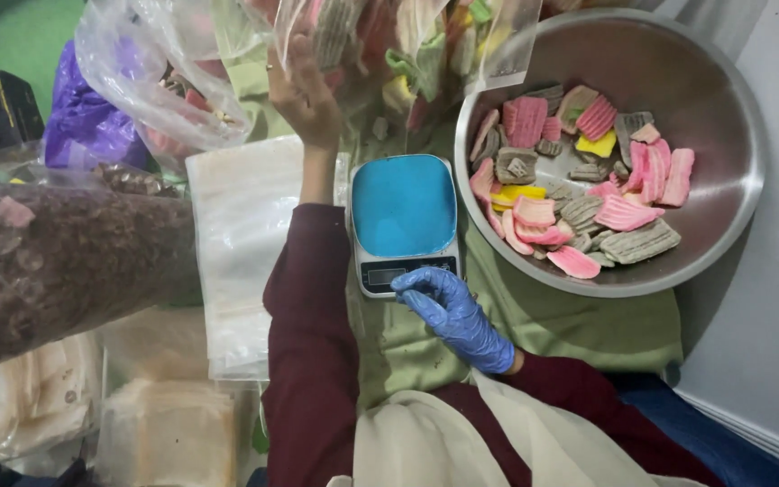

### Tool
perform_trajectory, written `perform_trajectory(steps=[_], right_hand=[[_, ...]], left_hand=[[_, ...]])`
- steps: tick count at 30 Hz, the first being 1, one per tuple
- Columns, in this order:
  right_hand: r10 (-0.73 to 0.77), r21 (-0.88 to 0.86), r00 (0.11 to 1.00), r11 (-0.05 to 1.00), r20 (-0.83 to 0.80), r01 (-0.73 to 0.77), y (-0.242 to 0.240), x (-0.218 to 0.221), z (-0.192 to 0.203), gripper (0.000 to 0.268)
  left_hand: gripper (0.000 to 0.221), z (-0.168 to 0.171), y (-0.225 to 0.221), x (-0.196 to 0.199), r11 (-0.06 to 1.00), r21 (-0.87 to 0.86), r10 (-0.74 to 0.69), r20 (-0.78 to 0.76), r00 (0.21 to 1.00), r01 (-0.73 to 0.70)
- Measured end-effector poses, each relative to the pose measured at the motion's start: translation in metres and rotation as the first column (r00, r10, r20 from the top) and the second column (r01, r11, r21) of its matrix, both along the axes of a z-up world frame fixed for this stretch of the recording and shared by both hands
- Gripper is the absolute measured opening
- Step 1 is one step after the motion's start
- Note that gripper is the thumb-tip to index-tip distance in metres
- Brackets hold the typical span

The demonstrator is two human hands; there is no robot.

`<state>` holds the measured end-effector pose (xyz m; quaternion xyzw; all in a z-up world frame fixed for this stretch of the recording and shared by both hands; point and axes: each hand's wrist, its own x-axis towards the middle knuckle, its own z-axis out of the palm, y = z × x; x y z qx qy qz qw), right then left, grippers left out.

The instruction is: The person wearing blue gloves picks colorful, textured snack pieces from a metal bowl and places them into clear plastic bags positioned on a digital scale. The person seals the filled bags and sets them aside, repeating the process with new bags.

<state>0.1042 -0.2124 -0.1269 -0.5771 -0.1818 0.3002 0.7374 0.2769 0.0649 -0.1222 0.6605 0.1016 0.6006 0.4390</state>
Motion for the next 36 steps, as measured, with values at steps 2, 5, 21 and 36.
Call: perform_trajectory(steps=[2,5,21,36], right_hand=[[-0.003,-0.013,1.0,1.0,0.002,0.003,-0.001,0.0,0.002,0.014],[0.006,-0.032,1.0,0.999,0.004,-0.006,0.0,0.0,0.003,0.014],[0.466,-0.414,0.122,0.6,0.876,0.685,0.145,0.129,-0.049,0.036],[0.318,-0.356,0.188,0.637,0.929,0.684,0.131,0.114,-0.022,0.042]], left_hand=[[0.035,0.001,0.002,-0.019,0.999,-0.018,-0.05,-0.098,0.994,0.048],[0.048,-0.015,0.01,-0.046,0.993,-0.022,-0.118,-0.235,0.965,0.116],[0.078,-0.025,0.021,-0.146,0.976,0.065,-0.113,-0.673,0.731,0.21],[0.118,-0.021,0.042,-0.298,0.949,0.081,0.091,-0.996,0.017,-0.306]])
